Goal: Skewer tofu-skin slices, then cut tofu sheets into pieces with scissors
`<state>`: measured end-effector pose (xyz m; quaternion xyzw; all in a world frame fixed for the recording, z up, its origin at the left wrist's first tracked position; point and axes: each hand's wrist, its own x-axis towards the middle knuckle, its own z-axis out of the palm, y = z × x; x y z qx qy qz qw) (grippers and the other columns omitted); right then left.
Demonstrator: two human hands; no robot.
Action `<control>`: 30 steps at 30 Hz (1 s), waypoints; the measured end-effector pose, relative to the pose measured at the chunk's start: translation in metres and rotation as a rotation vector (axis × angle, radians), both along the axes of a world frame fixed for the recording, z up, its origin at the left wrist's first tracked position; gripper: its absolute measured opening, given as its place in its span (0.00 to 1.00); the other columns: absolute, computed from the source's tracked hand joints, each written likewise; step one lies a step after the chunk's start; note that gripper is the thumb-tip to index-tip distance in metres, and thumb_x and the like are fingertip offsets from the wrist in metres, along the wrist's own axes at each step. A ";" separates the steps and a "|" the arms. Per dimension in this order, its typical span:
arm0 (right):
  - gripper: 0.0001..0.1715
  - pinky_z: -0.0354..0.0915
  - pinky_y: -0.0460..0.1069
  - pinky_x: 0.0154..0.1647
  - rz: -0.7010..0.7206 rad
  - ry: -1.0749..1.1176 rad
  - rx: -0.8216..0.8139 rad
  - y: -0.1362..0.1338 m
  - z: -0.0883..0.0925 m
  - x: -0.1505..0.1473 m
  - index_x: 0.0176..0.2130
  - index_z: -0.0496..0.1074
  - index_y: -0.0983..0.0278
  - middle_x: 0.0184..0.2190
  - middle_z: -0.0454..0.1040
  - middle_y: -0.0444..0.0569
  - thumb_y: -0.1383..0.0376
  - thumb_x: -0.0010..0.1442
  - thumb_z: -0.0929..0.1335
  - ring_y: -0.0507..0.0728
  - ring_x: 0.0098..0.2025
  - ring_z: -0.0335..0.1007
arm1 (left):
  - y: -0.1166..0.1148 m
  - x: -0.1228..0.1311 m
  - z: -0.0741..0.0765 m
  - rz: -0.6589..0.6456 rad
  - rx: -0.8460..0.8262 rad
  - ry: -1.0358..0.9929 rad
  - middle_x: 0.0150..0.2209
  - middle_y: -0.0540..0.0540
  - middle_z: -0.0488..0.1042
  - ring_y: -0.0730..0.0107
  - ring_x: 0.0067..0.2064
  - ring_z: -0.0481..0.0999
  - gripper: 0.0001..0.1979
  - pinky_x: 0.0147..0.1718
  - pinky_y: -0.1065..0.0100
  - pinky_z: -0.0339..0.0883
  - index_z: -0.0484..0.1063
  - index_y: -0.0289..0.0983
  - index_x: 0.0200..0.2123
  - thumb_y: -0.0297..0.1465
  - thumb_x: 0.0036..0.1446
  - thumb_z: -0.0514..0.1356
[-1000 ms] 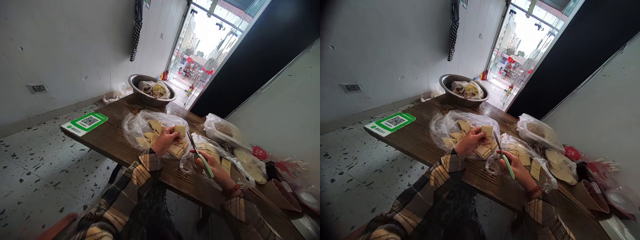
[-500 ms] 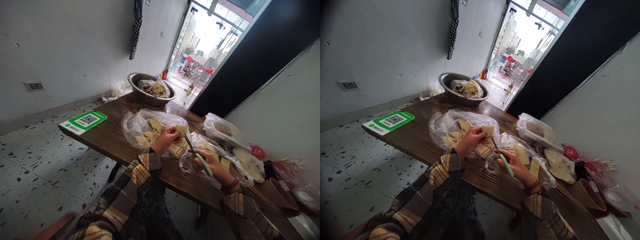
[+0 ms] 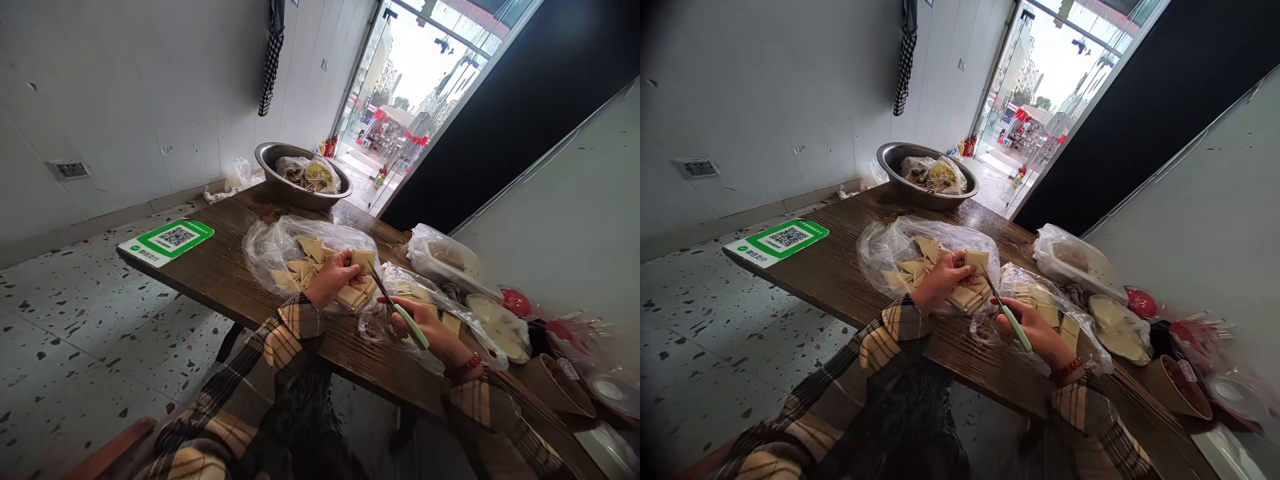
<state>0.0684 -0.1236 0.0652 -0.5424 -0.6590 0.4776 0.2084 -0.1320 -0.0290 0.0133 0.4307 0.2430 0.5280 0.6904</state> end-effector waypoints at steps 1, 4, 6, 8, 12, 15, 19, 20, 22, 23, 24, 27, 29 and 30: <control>0.33 0.58 0.49 0.28 -0.004 0.010 -0.011 0.000 -0.001 0.000 0.57 0.67 0.63 0.26 0.61 0.43 0.47 0.59 0.67 0.53 0.27 0.57 | 0.001 0.000 -0.001 -0.006 0.011 0.013 0.26 0.51 0.72 0.80 0.24 0.70 0.10 0.22 0.78 0.61 0.69 0.33 0.34 0.27 0.48 0.65; 0.33 0.58 0.48 0.27 0.000 0.008 -0.019 0.001 -0.001 0.001 0.56 0.68 0.63 0.26 0.61 0.43 0.47 0.58 0.67 0.53 0.27 0.56 | 0.003 0.001 -0.004 -0.015 0.031 0.026 0.26 0.51 0.72 0.80 0.24 0.70 0.10 0.23 0.77 0.63 0.69 0.33 0.34 0.27 0.48 0.65; 0.33 0.57 0.48 0.27 0.002 0.006 -0.021 0.001 0.000 0.002 0.55 0.68 0.63 0.25 0.60 0.42 0.47 0.59 0.67 0.52 0.26 0.55 | 0.003 0.001 -0.004 -0.018 0.035 0.025 0.26 0.52 0.72 0.80 0.24 0.70 0.10 0.23 0.78 0.62 0.69 0.33 0.34 0.27 0.47 0.66; 0.32 0.56 0.48 0.27 0.002 -0.003 -0.014 0.001 0.002 0.001 0.54 0.69 0.64 0.25 0.60 0.42 0.47 0.59 0.67 0.52 0.26 0.55 | 0.003 0.001 -0.004 -0.025 0.036 0.027 0.26 0.52 0.72 0.81 0.23 0.70 0.11 0.22 0.78 0.62 0.70 0.32 0.35 0.27 0.47 0.66; 0.30 0.54 0.48 0.25 0.000 0.000 -0.005 0.000 0.003 0.000 0.53 0.70 0.64 0.24 0.59 0.42 0.48 0.59 0.67 0.51 0.25 0.54 | 0.003 0.001 -0.003 -0.029 0.028 0.031 0.24 0.52 0.71 0.81 0.23 0.70 0.10 0.22 0.78 0.62 0.69 0.32 0.33 0.27 0.47 0.66; 0.30 0.52 0.47 0.23 -0.015 0.027 -0.005 -0.001 0.002 -0.001 0.53 0.69 0.65 0.23 0.58 0.41 0.48 0.59 0.67 0.50 0.23 0.52 | 0.003 0.001 -0.004 -0.014 0.030 0.026 0.25 0.52 0.72 0.80 0.23 0.70 0.10 0.22 0.78 0.62 0.69 0.32 0.33 0.28 0.48 0.66; 0.30 0.51 0.47 0.22 -0.039 0.035 -0.015 -0.004 0.002 -0.002 0.53 0.69 0.66 0.21 0.58 0.40 0.49 0.59 0.67 0.50 0.22 0.51 | 0.003 0.001 -0.007 -0.016 0.036 0.005 0.26 0.50 0.74 0.79 0.24 0.72 0.12 0.23 0.77 0.63 0.69 0.32 0.34 0.31 0.49 0.67; 0.30 0.52 0.47 0.22 -0.045 0.033 -0.016 -0.004 0.002 -0.002 0.53 0.68 0.66 0.21 0.58 0.40 0.49 0.59 0.67 0.50 0.22 0.51 | 0.004 0.001 -0.008 -0.023 0.030 -0.002 0.26 0.50 0.74 0.78 0.24 0.73 0.12 0.23 0.77 0.64 0.69 0.32 0.33 0.32 0.49 0.67; 0.30 0.53 0.47 0.22 -0.050 0.019 -0.005 -0.004 0.001 -0.001 0.54 0.68 0.66 0.21 0.58 0.39 0.49 0.59 0.68 0.50 0.21 0.52 | 0.003 0.000 -0.008 -0.033 0.015 -0.009 0.25 0.49 0.74 0.78 0.24 0.73 0.13 0.23 0.77 0.64 0.69 0.32 0.32 0.33 0.48 0.67; 0.31 0.53 0.47 0.22 -0.053 0.008 0.006 -0.003 0.000 -0.001 0.54 0.68 0.66 0.21 0.58 0.39 0.49 0.59 0.68 0.50 0.21 0.52 | 0.003 0.000 -0.008 -0.039 0.007 -0.005 0.24 0.49 0.74 0.78 0.23 0.73 0.13 0.22 0.77 0.64 0.69 0.32 0.32 0.33 0.48 0.68; 0.31 0.53 0.47 0.22 -0.055 -0.005 0.016 -0.003 0.000 -0.001 0.54 0.68 0.66 0.21 0.58 0.39 0.50 0.59 0.68 0.50 0.21 0.52 | 0.002 -0.001 -0.007 -0.048 -0.001 0.002 0.24 0.48 0.75 0.78 0.23 0.73 0.13 0.22 0.77 0.63 0.69 0.32 0.31 0.34 0.49 0.68; 0.31 0.53 0.46 0.21 -0.074 -0.046 0.046 0.000 -0.002 -0.001 0.54 0.69 0.67 0.20 0.58 0.39 0.50 0.58 0.68 0.49 0.21 0.53 | 0.000 -0.003 -0.005 -0.092 -0.027 0.013 0.25 0.46 0.76 0.78 0.22 0.73 0.14 0.20 0.77 0.62 0.69 0.31 0.31 0.37 0.51 0.66; 0.32 0.53 0.46 0.21 -0.094 -0.070 0.053 0.001 -0.002 -0.002 0.53 0.69 0.68 0.20 0.58 0.39 0.50 0.57 0.69 0.49 0.20 0.53 | -0.001 -0.003 -0.003 -0.113 -0.024 0.009 0.24 0.46 0.76 0.78 0.22 0.73 0.13 0.20 0.77 0.61 0.69 0.32 0.30 0.37 0.53 0.64; 0.32 0.52 0.46 0.20 -0.102 -0.078 0.052 0.001 -0.002 -0.002 0.53 0.69 0.68 0.20 0.59 0.39 0.50 0.56 0.69 0.49 0.20 0.53 | -0.001 -0.003 -0.003 -0.113 -0.014 0.008 0.24 0.46 0.76 0.79 0.21 0.72 0.13 0.20 0.77 0.61 0.69 0.32 0.29 0.37 0.53 0.64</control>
